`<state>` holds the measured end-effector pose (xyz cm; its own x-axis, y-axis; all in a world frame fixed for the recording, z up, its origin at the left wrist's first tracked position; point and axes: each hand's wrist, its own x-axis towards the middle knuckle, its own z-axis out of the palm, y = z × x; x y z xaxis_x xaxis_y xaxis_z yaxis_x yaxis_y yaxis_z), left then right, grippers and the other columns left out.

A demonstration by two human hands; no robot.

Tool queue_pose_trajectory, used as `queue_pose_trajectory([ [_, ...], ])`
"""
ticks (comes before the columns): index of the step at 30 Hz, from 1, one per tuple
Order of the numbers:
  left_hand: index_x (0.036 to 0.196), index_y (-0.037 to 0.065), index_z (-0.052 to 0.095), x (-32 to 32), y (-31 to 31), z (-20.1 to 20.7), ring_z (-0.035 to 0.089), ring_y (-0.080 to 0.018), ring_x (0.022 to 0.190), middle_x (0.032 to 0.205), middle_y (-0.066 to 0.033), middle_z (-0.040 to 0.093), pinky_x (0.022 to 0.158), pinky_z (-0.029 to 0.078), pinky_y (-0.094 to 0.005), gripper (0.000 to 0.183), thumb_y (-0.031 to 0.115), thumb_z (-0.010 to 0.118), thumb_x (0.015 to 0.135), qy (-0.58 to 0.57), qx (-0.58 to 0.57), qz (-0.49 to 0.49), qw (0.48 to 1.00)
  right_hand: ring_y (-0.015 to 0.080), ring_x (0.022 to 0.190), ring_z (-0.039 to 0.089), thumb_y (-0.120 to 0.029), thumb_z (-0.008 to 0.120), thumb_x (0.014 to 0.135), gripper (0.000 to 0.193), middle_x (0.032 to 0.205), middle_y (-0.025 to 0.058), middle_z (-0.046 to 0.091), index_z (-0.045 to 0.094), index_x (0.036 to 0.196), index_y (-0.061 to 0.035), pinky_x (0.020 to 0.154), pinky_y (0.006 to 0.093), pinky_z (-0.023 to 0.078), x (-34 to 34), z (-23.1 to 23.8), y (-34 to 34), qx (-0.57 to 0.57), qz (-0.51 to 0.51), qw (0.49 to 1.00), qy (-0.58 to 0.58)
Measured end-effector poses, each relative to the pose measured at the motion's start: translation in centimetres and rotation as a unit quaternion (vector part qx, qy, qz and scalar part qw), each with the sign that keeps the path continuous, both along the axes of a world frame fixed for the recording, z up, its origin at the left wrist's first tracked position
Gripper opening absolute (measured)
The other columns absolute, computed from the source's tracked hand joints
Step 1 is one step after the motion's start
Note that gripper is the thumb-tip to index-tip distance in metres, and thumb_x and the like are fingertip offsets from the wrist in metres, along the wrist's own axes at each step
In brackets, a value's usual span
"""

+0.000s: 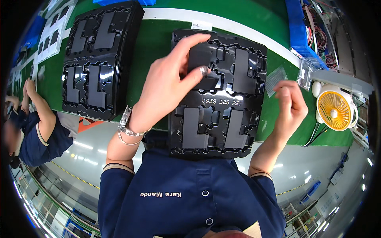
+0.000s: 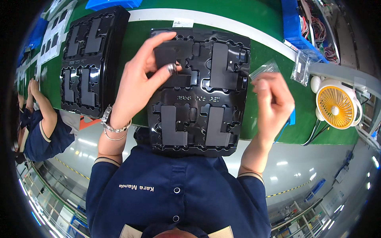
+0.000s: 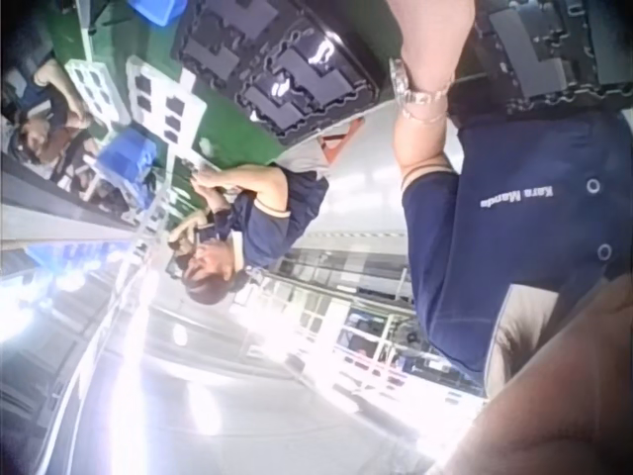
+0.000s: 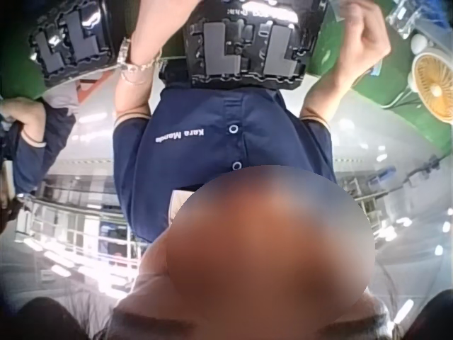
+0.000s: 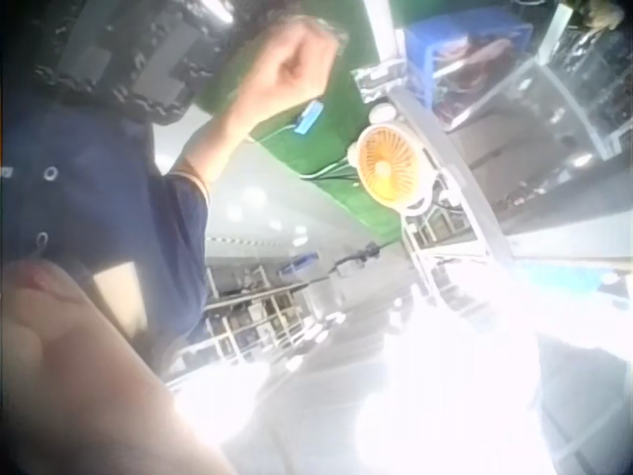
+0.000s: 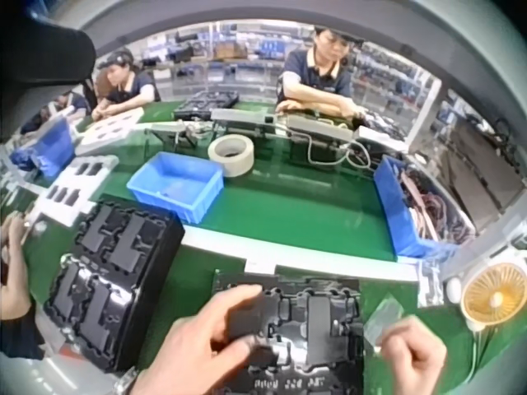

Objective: Placing small mesh filters into plastic housing slots on an assembly line.

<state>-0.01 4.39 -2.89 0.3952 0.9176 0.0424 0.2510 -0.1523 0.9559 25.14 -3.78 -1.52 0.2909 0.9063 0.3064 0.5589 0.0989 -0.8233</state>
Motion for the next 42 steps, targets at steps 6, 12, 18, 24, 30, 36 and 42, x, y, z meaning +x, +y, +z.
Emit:
queue_pose_trajectory([
  [6, 0.107, -0.002, 0.063, -1.0, -0.7, 0.1, 0.069, -0.0165, 0.094, 0.097, -0.0103, 0.07, 0.083, 0.054, -0.0275, 0.021, -0.001, 0.064, 0.086, 0.007, -0.101, -0.069, 0.992, 0.0137, 0.065, 0.057, 0.001, 0.064, 0.079, 0.006, 0.077, 0.0086, 0.063, 0.062, 0.074, 0.0034, 0.058, 0.0255, 0.043, -4.9, 1.7, 1.7, -0.049, 0.161, 0.985, 0.041],
  [12, 0.104, -0.004, 0.063, -2.3, -1.7, 1.4, 0.068, -0.0162, 0.091, 0.098, -0.0094, 0.068, 0.08, 0.055, -0.0263, 0.016, 0.002, 0.064, 0.089, -0.202, -0.273, -0.072, 0.938, 0.0153, 0.059, 0.058, 0.002, 0.066, 0.079, 0.001, 0.074, 0.0072, 0.064, 0.066, 0.079, 0.0019, 0.052, 0.0265, 0.044, -7.2, 2.2, 2.6, -0.03, 0.205, 0.978, -0.004],
  [18, 0.105, -0.004, 0.061, -3.1, -2.3, 2.2, 0.065, -0.0138, 0.091, 0.096, -0.0083, 0.066, 0.08, 0.053, -0.0264, 0.017, 0.002, 0.063, 0.089, -0.202, -0.324, -0.109, 0.918, 0.0133, 0.056, 0.056, -0.003, 0.066, 0.082, 0.005, 0.07, 0.0054, 0.062, 0.067, 0.079, -0.0004, 0.049, 0.0259, 0.042, -7.9, 2.1, 2.1, -0.123, 0.257, 0.956, 0.066],
  [24, 0.106, -0.004, 0.059, -3.2, -2.6, 2.1, 0.064, -0.0129, 0.091, 0.096, -0.0077, 0.066, 0.081, 0.052, -0.0268, 0.017, -0.001, 0.061, 0.089, -0.166, -0.285, -0.114, 0.937, 0.0105, 0.053, 0.054, -0.005, 0.065, 0.083, 0.007, 0.068, 0.0044, 0.06, 0.067, 0.078, -0.0002, 0.048, 0.0248, 0.039, -8.1, 2.0, 1.9, -0.155, 0.249, 0.952, 0.089],
  [30, 0.106, -0.004, 0.058, -3.2, -2.8, 2.1, 0.064, -0.0124, 0.091, 0.097, -0.0072, 0.065, 0.083, 0.052, -0.0268, 0.017, -0.003, 0.06, 0.089, -0.123, -0.279, -0.115, 0.945, 0.0092, 0.054, 0.053, -0.005, 0.065, 0.084, 0.008, 0.067, 0.0039, 0.059, 0.067, 0.078, 0.0003, 0.048, 0.0244, 0.038, -8.1, 1.8, 1.8, -0.164, 0.24, 0.952, 0.1],
  [36, 0.107, -0.004, 0.058, -3.2, -2.8, 2.1, 0.064, -0.0121, 0.092, 0.096, -0.0068, 0.065, 0.083, 0.052, -0.0267, 0.017, -0.004, 0.059, 0.089, -0.094, -0.269, -0.117, 0.951, 0.0093, 0.054, 0.052, -0.004, 0.065, 0.084, 0.008, 0.066, 0.0037, 0.059, 0.067, 0.078, 0.001, 0.048, 0.0244, 0.037, -8.1, 1.8, 1.9, -0.152, 0.244, 0.954, 0.083],
  [42, 0.107, -0.004, 0.058, -3.1, -2.9, 1.9, 0.064, -0.012, 0.091, 0.096, -0.007, 0.065, 0.083, 0.052, -0.0269, 0.018, -0.003, 0.06, 0.09, -0.102, -0.267, -0.117, 0.951, 0.0094, 0.055, 0.053, -0.004, 0.065, 0.083, 0.007, 0.066, 0.0035, 0.059, 0.067, 0.078, 0.0009, 0.048, 0.0245, 0.037, -8.1, 1.8, 1.9, -0.157, 0.245, 0.953, 0.088],
])
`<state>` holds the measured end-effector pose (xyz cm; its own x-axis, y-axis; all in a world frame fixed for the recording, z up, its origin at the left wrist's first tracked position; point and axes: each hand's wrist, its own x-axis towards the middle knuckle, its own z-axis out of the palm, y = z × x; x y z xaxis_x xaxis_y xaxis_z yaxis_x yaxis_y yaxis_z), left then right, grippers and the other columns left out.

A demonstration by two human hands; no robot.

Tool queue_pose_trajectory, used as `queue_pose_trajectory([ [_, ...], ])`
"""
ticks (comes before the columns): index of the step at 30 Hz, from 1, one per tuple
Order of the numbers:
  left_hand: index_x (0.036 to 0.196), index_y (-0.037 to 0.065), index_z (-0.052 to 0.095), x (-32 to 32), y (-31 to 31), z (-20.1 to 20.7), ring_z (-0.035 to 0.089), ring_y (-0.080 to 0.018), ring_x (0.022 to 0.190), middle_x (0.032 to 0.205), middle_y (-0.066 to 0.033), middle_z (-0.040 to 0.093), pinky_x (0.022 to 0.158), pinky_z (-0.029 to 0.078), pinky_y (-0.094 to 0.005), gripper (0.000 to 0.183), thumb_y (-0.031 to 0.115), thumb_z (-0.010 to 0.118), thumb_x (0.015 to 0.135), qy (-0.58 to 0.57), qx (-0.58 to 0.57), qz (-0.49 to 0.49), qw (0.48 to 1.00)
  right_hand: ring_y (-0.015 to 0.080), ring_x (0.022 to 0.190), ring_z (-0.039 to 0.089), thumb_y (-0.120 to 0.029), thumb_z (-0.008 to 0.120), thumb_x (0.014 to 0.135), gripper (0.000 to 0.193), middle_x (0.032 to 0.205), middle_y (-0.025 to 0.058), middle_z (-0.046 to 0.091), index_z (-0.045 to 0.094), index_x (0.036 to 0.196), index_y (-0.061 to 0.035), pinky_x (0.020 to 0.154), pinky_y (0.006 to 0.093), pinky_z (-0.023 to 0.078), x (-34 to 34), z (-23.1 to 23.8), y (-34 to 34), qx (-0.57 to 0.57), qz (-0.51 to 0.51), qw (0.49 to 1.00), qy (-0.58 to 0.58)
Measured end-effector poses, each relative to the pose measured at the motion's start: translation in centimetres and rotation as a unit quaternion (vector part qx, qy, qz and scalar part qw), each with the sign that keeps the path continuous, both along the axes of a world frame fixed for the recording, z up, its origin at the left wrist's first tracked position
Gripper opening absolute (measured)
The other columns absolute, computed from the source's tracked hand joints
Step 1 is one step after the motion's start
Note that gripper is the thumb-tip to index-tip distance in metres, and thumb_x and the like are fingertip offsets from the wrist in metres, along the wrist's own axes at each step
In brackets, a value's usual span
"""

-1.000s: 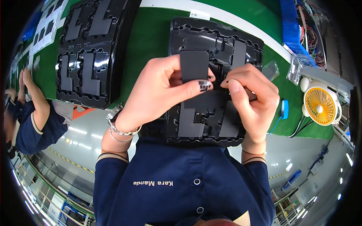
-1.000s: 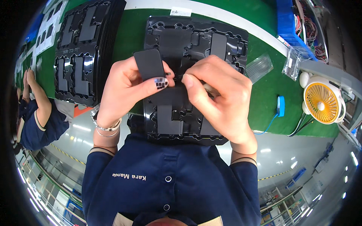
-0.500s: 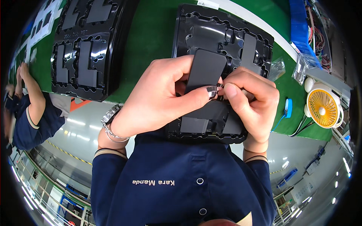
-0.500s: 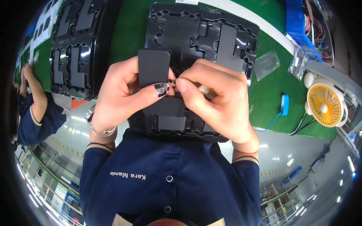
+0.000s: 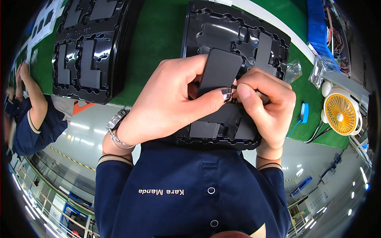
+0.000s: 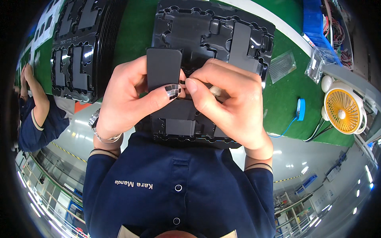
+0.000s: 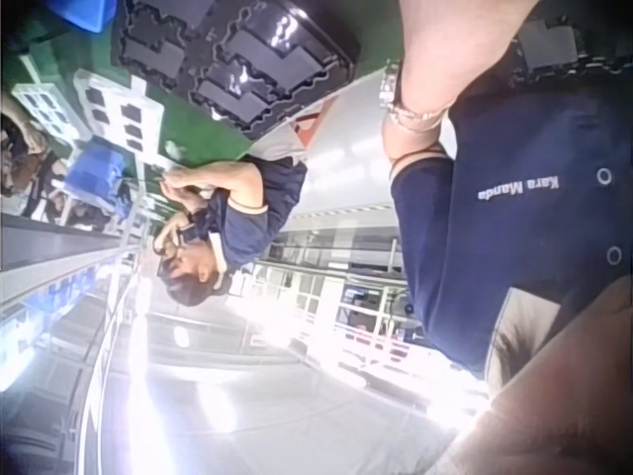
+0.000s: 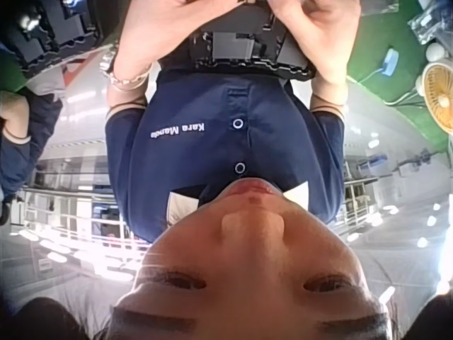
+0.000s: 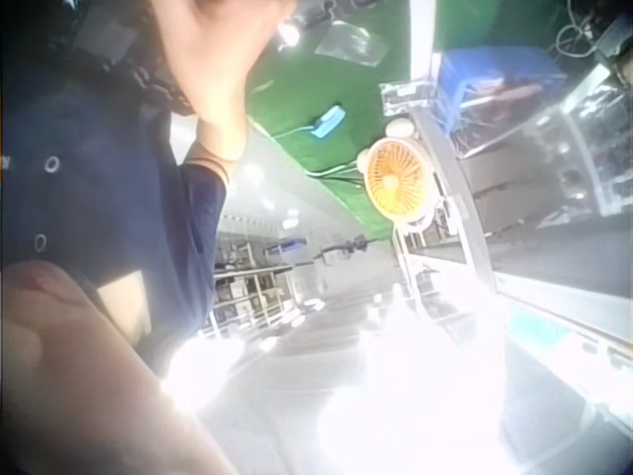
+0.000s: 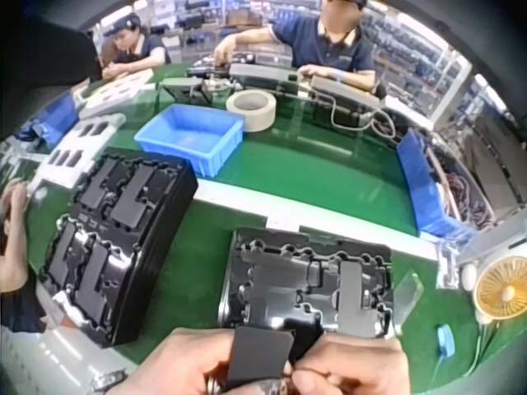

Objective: Placing small mesh filters into plastic housing slots on an assembly line.

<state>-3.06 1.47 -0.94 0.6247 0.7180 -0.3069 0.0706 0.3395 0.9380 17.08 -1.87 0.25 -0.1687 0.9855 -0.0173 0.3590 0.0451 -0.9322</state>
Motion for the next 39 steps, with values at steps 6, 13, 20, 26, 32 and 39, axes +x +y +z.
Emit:
queue_pose_trajectory([
  [6, 0.107, -0.004, 0.058, 0.0, 0.0, 0.2, 0.064, -0.0119, 0.091, 0.096, -0.007, 0.065, 0.084, 0.052, -0.0269, 0.017, -0.003, 0.06, 0.09, 0.004, -0.008, 0.001, 1.0, 0.0092, 0.054, 0.053, -0.004, 0.065, 0.083, 0.007, 0.066, 0.0035, 0.059, 0.067, 0.078, 0.0005, 0.048, 0.0245, 0.038, 0.0, -0.1, -0.1, -0.009, -0.007, 1.0, 0.003],
  [13, 0.106, -0.004, 0.058, 0.0, -0.1, 0.2, 0.063, -0.0111, 0.091, 0.096, -0.0066, 0.065, 0.083, 0.052, -0.0263, 0.017, -0.003, 0.06, 0.089, 0.012, -0.008, -0.002, 1.0, 0.0099, 0.053, 0.053, -0.004, 0.066, 0.083, 0.007, 0.066, 0.0037, 0.06, 0.067, 0.078, -0.0002, 0.048, 0.0246, 0.038, 0.0, -0.1, 0.0, 0.014, 0.002, 1.0, -0.018],
  [20, 0.107, -0.004, 0.059, 0.3, -0.1, -0.2, 0.063, -0.0111, 0.09, 0.095, -0.0064, 0.065, 0.083, 0.051, -0.0259, 0.017, -0.003, 0.06, 0.09, 0.012, -0.004, 0.015, 1.0, 0.0122, 0.052, 0.053, -0.006, 0.07, 0.081, 0.008, 0.066, 0.005, 0.059, 0.066, 0.078, 0.0006, 0.049, 0.0259, 0.04, 0.1, -0.8, -0.1, 0.035, -0.022, 0.997, -0.066],
  [26, 0.111, -0.004, 0.06, 0.1, 1.0, -0.9, 0.062, -0.0113, 0.089, 0.095, -0.0068, 0.066, 0.082, 0.05, -0.0259, 0.02, 0.007, 0.053, 0.096, 0.001, 0.05, 0.018, 0.999, 0.0102, 0.055, 0.049, -0.01, 0.07, 0.086, 0.018, 0.065, 0.0046, 0.057, 0.063, 0.077, 0.0031, 0.053, 0.0239, 0.038, 1.3, -1.6, -0.2, 0.05, -0.147, 0.987, -0.052],
  [32, 0.126, 0.006, 0.056, 1.6, 3.6, -1.6, 0.059, -0.0081, 0.083, 0.088, -0.0018, 0.064, 0.076, 0.047, -0.0237, 0.038, 0.002, 0.061, 0.088, 0.169, 0.228, 0.101, 0.954, 0.0095, 0.059, 0.049, -0.009, 0.066, 0.089, 0.018, 0.067, 0.0037, 0.059, 0.063, 0.076, 0.0027, 0.055, 0.0234, 0.038, 1.8, -1.6, -0.3, 0.068, -0.15, 0.986, -0.022],
  [39, 0.119, 0.012, 0.058, 2.3, 4.6, -3.2, 0.058, -0.0218, 0.092, 0.096, -0.0049, 0.06, 0.084, 0.046, -0.0338, 0.042, 0.007, 0.071, 0.079, 0.277, 0.438, 0.133, 0.845, 0.0102, 0.056, 0.05, -0.01, 0.066, 0.089, 0.016, 0.067, 0.0043, 0.059, 0.063, 0.078, 0.0019, 0.052, 0.024, 0.038, 1.6, -1.4, -0.3, 0.07, -0.139, 0.988, -0.013],
])
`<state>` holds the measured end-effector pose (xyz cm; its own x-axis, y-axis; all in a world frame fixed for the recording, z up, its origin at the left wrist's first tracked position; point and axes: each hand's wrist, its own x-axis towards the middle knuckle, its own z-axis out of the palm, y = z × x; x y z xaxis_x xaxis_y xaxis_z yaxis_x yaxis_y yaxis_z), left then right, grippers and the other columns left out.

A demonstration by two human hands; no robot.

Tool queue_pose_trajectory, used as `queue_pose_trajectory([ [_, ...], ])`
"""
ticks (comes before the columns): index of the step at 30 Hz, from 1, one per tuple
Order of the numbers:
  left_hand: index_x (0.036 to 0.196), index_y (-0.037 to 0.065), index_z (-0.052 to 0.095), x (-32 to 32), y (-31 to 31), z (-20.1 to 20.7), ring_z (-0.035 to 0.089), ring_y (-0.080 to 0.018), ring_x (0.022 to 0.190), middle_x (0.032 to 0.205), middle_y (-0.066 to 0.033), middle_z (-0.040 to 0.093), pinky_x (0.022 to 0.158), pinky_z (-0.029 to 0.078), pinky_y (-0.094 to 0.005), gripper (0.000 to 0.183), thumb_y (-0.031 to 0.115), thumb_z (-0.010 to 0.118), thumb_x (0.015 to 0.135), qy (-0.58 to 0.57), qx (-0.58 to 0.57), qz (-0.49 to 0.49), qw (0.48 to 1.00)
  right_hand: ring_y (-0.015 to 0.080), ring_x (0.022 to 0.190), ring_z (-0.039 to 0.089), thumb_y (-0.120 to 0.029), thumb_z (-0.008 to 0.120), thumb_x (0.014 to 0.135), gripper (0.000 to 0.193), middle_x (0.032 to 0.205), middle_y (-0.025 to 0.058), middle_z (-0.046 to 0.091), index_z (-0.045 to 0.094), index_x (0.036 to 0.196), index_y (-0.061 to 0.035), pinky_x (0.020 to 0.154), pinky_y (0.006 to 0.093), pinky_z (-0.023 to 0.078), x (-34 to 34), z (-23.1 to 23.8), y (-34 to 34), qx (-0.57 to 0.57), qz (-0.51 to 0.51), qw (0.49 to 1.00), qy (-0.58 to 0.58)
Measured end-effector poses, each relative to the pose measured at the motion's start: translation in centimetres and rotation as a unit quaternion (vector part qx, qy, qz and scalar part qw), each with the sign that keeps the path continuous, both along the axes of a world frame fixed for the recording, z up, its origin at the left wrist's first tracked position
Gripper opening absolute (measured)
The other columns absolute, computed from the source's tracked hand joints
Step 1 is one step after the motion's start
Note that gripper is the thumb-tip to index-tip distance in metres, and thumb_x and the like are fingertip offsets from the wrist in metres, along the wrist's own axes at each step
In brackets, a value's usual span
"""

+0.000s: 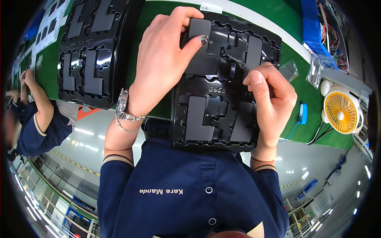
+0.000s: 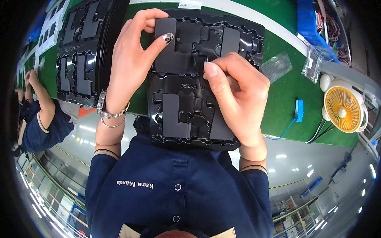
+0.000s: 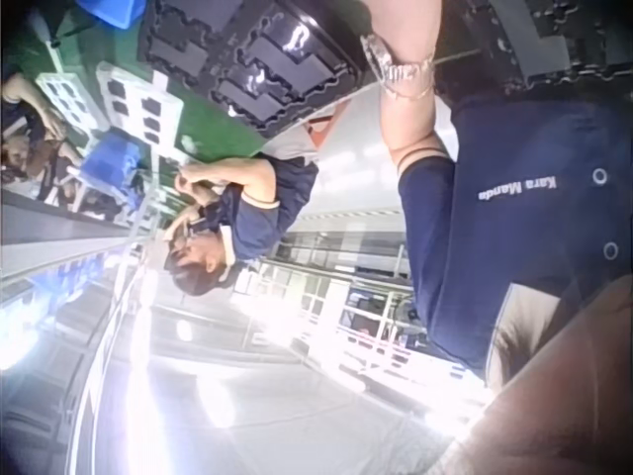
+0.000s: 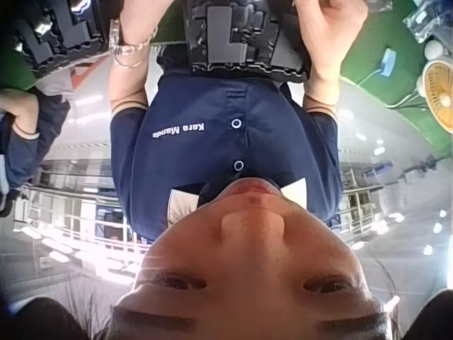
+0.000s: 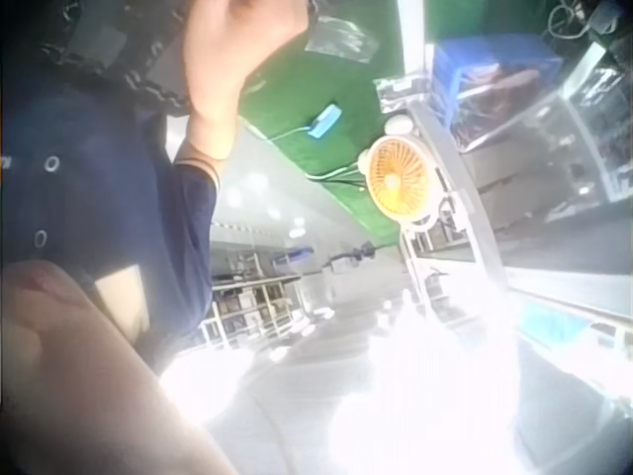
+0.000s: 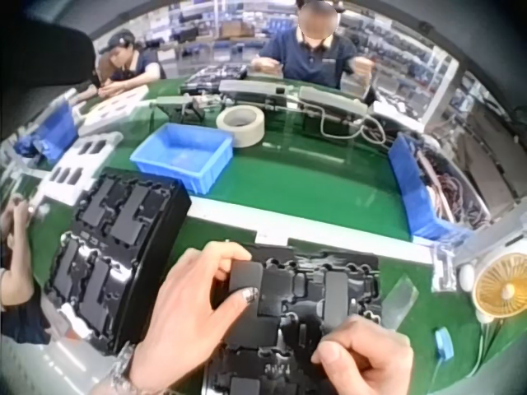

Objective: Placing small mesh filters into plastic housing slots on an assembly line.

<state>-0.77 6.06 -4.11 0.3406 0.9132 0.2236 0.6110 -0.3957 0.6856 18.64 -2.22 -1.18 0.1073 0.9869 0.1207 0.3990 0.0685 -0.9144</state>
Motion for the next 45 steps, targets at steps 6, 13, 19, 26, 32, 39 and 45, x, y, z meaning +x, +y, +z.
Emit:
queue_pose_trajectory([
  [6, 0.114, 0.012, 0.06, 1.1, -0.1, -1.2, 0.041, -0.0307, 0.122, 0.121, -0.0068, 0.052, 0.099, 0.038, -0.0419, 0.041, 0.011, 0.076, 0.076, 0.1, 0.142, 0.012, 0.985, 0.0109, 0.053, 0.048, -0.005, 0.066, 0.086, 0.009, 0.066, 0.0044, 0.055, 0.063, 0.08, 0.0018, 0.048, 0.0247, 0.035, -0.2, 0.1, 0.1, -0.02, 0.031, 0.999, -0.011],
  [13, 0.115, 0.005, 0.055, 0.6, -1.8, 1.0, 0.055, -0.0167, 0.103, 0.103, -0.0059, 0.059, 0.088, 0.046, -0.0312, 0.034, 0.004, 0.068, 0.084, -0.217, -0.185, -0.117, 0.951, 0.0145, 0.053, 0.051, -0.005, 0.067, 0.086, 0.008, 0.067, 0.0067, 0.056, 0.065, 0.083, 0.0013, 0.048, 0.0273, 0.038, -0.4, 0.3, 0.0, 0.001, 0.082, 0.996, -0.043],
  [19, 0.111, 0.002, 0.053, 0.3, -3.0, 2.1, 0.051, -0.0067, 0.087, 0.093, -0.0002, 0.053, 0.076, 0.045, -0.0212, 0.025, 0.006, 0.064, 0.089, -0.358, -0.385, -0.168, 0.834, 0.0166, 0.054, 0.053, -0.006, 0.068, 0.086, 0.007, 0.067, 0.0075, 0.056, 0.066, 0.085, 0.0008, 0.048, 0.0289, 0.039, -0.6, 0.1, 0.1, 0.045, 0.128, 0.991, -0.023],
  [26, 0.11, 0.002, 0.053, 0.3, -3.1, 2.3, 0.052, -0.0059, 0.086, 0.093, 0.0, 0.054, 0.076, 0.045, -0.0209, 0.025, 0.007, 0.065, 0.088, -0.344, -0.376, -0.168, 0.844, 0.0173, 0.054, 0.053, -0.006, 0.067, 0.086, 0.008, 0.067, 0.008, 0.056, 0.065, 0.085, 0.0022, 0.048, 0.0295, 0.04, -0.6, 0.2, 0.0, 0.052, 0.135, 0.989, -0.022],
  [32, 0.11, 0.003, 0.054, 0.2, -3.3, 2.5, 0.052, -0.005, 0.083, 0.092, 0.0008, 0.056, 0.075, 0.045, -0.0206, 0.025, 0.007, 0.066, 0.088, -0.32, -0.36, -0.16, 0.862, 0.0174, 0.054, 0.053, -0.005, 0.068, 0.085, 0.008, 0.067, 0.0081, 0.057, 0.065, 0.083, 0.002, 0.047, 0.0292, 0.04, -0.8, 0.1, -0.2, 0.042, 0.122, 0.992, -0.008],
  [39, 0.108, 0.003, 0.054, 0.4, -3.3, 2.4, 0.053, -0.0049, 0.084, 0.093, 0.0009, 0.056, 0.076, 0.044, -0.0206, 0.023, 0.009, 0.066, 0.089, -0.317, -0.382, -0.176, 0.85, 0.0115, 0.052, 0.047, -0.002, 0.064, 0.08, 0.009, 0.068, 0.0062, 0.057, 0.06, 0.074, 0.0032, 0.048, 0.0245, 0.034, -0.4, 0.4, -0.2, 0.065, 0.129, 0.987, -0.067],
  [45, 0.109, 0.003, 0.053, 1.3, -2.9, 2.4, 0.052, -0.0058, 0.089, 0.097, 0.0002, 0.055, 0.079, 0.044, -0.0208, 0.023, 0.009, 0.064, 0.09, -0.328, -0.388, -0.181, 0.842, 0.0152, 0.048, 0.053, -0.004, 0.071, 0.076, 0.01, 0.061, 0.0049, 0.055, 0.063, 0.071, -0.0014, 0.043, 0.0274, 0.039, 0.1, 0.5, -0.1, 0.115, 0.091, 0.985, -0.092],
])
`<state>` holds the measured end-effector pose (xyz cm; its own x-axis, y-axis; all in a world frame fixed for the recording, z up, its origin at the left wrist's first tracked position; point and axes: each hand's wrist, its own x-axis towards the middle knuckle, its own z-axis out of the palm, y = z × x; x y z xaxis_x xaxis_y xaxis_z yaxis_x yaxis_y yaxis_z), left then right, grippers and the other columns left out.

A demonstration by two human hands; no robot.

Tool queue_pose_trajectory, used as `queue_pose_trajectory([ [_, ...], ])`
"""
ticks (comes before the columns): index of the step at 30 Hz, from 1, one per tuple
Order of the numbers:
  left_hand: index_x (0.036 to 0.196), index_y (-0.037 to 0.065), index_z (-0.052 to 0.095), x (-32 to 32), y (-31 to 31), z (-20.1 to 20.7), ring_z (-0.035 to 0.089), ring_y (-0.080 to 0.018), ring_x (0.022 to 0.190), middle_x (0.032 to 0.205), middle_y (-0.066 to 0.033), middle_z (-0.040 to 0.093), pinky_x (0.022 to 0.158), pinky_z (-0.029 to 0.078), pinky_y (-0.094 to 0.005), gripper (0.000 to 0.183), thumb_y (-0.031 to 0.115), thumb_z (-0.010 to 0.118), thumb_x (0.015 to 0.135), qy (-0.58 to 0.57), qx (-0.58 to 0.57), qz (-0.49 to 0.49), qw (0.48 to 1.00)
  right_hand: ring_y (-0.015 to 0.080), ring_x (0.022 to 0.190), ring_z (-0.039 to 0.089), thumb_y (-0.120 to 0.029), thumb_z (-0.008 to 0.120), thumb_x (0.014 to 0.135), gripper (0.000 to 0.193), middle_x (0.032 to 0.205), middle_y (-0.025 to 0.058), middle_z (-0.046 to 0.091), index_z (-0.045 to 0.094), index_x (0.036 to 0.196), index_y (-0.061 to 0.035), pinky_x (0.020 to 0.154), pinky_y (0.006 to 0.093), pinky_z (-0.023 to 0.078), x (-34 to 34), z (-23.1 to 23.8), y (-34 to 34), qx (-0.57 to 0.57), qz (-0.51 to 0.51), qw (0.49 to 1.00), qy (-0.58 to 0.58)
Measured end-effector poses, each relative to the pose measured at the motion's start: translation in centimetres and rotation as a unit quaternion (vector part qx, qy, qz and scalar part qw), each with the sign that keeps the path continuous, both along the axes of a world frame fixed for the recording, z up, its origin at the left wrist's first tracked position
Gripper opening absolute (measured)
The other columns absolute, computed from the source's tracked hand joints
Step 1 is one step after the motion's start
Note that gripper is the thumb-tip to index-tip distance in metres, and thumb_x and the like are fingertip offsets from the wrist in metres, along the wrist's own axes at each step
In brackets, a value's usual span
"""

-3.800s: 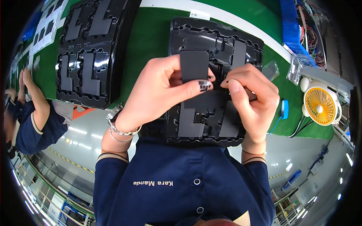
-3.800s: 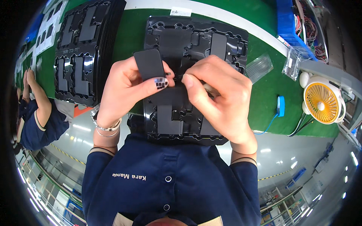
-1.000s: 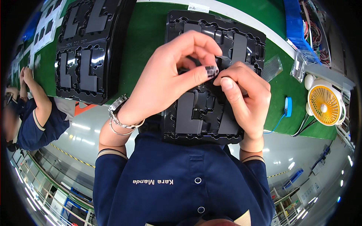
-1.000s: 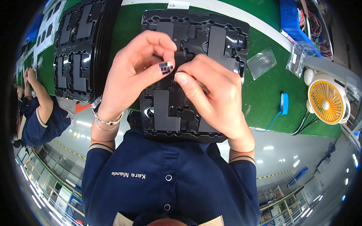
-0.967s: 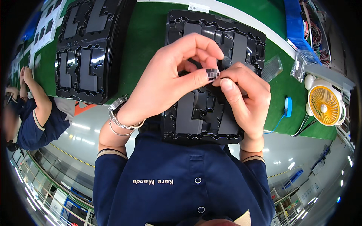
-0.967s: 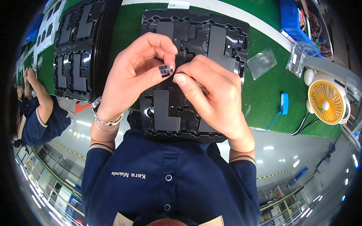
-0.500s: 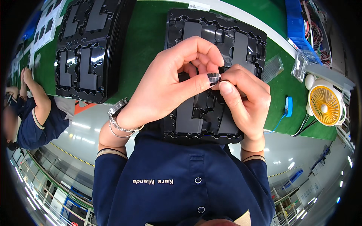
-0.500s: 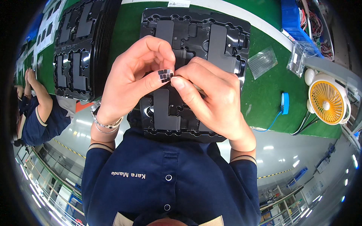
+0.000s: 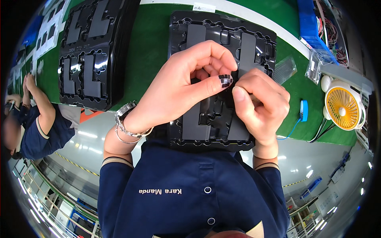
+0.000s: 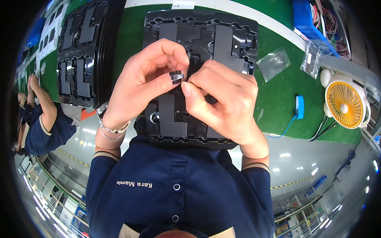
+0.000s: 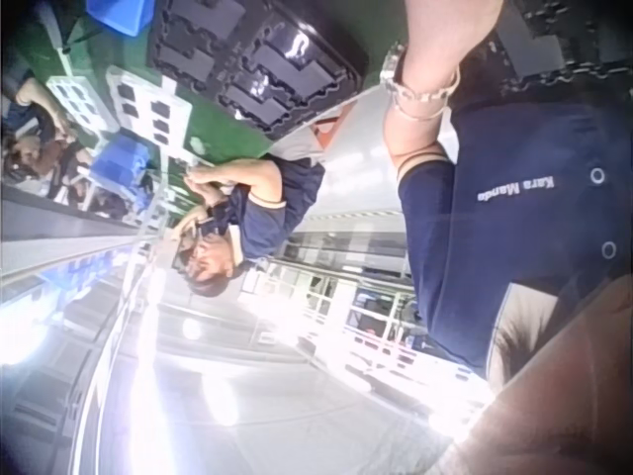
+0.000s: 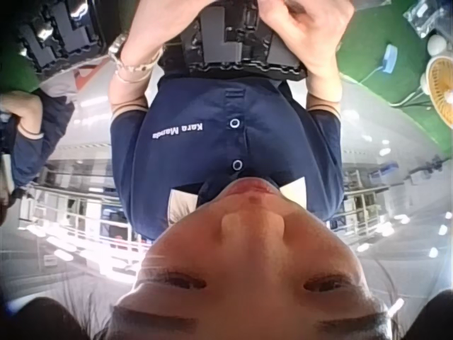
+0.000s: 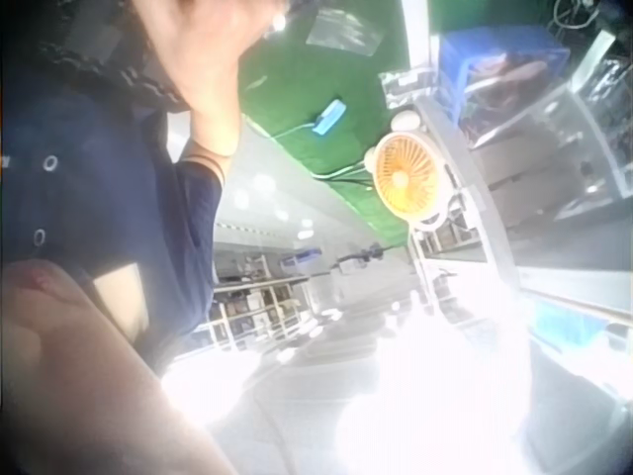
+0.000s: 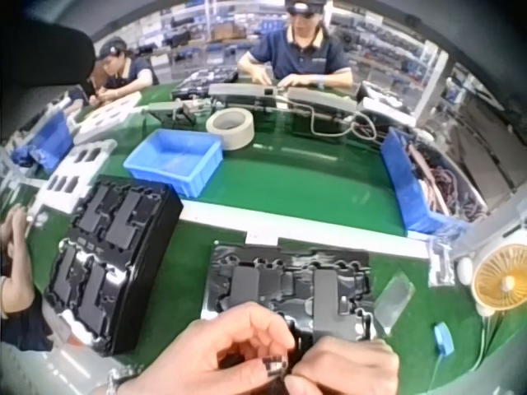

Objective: Placing small mesh filters into plastic housing slots on an assembly line.

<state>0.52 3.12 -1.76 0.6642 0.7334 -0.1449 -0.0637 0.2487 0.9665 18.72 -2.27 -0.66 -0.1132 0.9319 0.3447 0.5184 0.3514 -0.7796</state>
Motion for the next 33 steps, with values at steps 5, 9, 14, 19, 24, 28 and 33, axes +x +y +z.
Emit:
queue_pose_trajectory([
  [5, 0.112, 0.002, 0.053, 0.5, 0.5, 0.8, 0.053, -0.007, 0.089, 0.098, -0.0007, 0.056, 0.079, 0.045, -0.0215, 0.026, 0.007, 0.063, 0.089, 0.009, 0.013, -0.01, 1.0, 0.0147, 0.049, 0.052, -0.005, 0.07, 0.08, 0.01, 0.063, 0.0055, 0.055, 0.063, 0.075, 0.0, 0.044, 0.027, 0.038, 0.2, -0.1, 0.0, -0.031, -0.005, 0.998, 0.056],
  [9, 0.114, 0.001, 0.052, 0.7, 0.3, 1.0, 0.053, -0.0077, 0.09, 0.099, -0.0012, 0.056, 0.079, 0.045, -0.0221, 0.029, 0.006, 0.064, 0.088, 0.014, 0.04, 0.002, 0.999, 0.0156, 0.05, 0.05, -0.004, 0.068, 0.084, 0.009, 0.064, 0.0059, 0.054, 0.063, 0.078, 0.0008, 0.044, 0.0278, 0.038, 0.5, -0.4, 0.0, -0.031, 0.002, 0.997, 0.071],
  [14, 0.114, 0.001, 0.053, 0.6, 0.3, 1.1, 0.053, -0.008, 0.09, 0.099, -0.0014, 0.057, 0.08, 0.045, -0.0226, 0.03, 0.006, 0.065, 0.087, 0.021, 0.042, 0.002, 0.999, 0.0158, 0.05, 0.05, -0.004, 0.067, 0.084, 0.01, 0.063, 0.006, 0.054, 0.063, 0.077, 0.0009, 0.044, 0.0281, 0.038, 0.4, -0.6, 0.1, -0.009, 0.01, 0.997, 0.08],
  [19, 0.114, 0.002, 0.053, 0.5, 0.2, 1.0, 0.053, -0.0074, 0.09, 0.099, -0.0012, 0.057, 0.08, 0.045, -0.0224, 0.03, 0.007, 0.065, 0.087, 0.024, 0.049, -0.002, 0.998, 0.0157, 0.049, 0.051, -0.005, 0.069, 0.082, 0.01, 0.062, 0.0055, 0.054, 0.063, 0.075, 0.0003, 0.044, 0.0276, 0.038, 0.4, -0.4, 0.0, -0.009, 0.011, 0.998, 0.062],
  [24, 0.113, 0.002, 0.053, 0.9, 0.0, 1.0, 0.053, -0.0068, 0.09, 0.097, -0.0004, 0.057, 0.08, 0.045, -0.0225, 0.024, 0.006, 0.06, 0.09, 0.016, 0.03, -0.018, 0.999, 0.0154, 0.046, 0.051, -0.005, 0.07, 0.076, 0.011, 0.06, 0.0043, 0.053, 0.061, 0.071, -0.0018, 0.042, 0.0267, 0.038, 0.6, -0.3, 0.0, 0.022, -0.003, 1.0, 0.02],
  [28, 0.11, 0.003, 0.056, 2.0, 0.4, 0.2, 0.056, -0.0093, 0.089, 0.095, -0.0022, 0.059, 0.079, 0.046, -0.024, 0.018, 0.003, 0.055, 0.092, 0.038, 0.059, 0.005, 0.998, 0.0154, 0.045, 0.05, -0.007, 0.072, 0.072, 0.014, 0.059, 0.0031, 0.053, 0.059, 0.068, -0.0039, 0.041, 0.0269, 0.038, 1.1, -0.4, -0.1, 0.102, -0.028, 0.994, 0.012],
  [33, 0.108, 0.009, 0.065, 4.8, 3.1, -1.8, 0.056, -0.0259, 0.094, 0.096, -0.0061, 0.06, 0.086, 0.045, -0.0368, 0.026, 0.007, 0.062, 0.082, 0.262, 0.494, 0.055, 0.827, 0.0157, 0.046, 0.051, -0.007, 0.071, 0.071, 0.013, 0.059, 0.0035, 0.055, 0.059, 0.069, -0.0037, 0.042, 0.0271, 0.04, 1.5, -0.6, -0.2, 0.146, -0.027, 0.988, 0.044],
])
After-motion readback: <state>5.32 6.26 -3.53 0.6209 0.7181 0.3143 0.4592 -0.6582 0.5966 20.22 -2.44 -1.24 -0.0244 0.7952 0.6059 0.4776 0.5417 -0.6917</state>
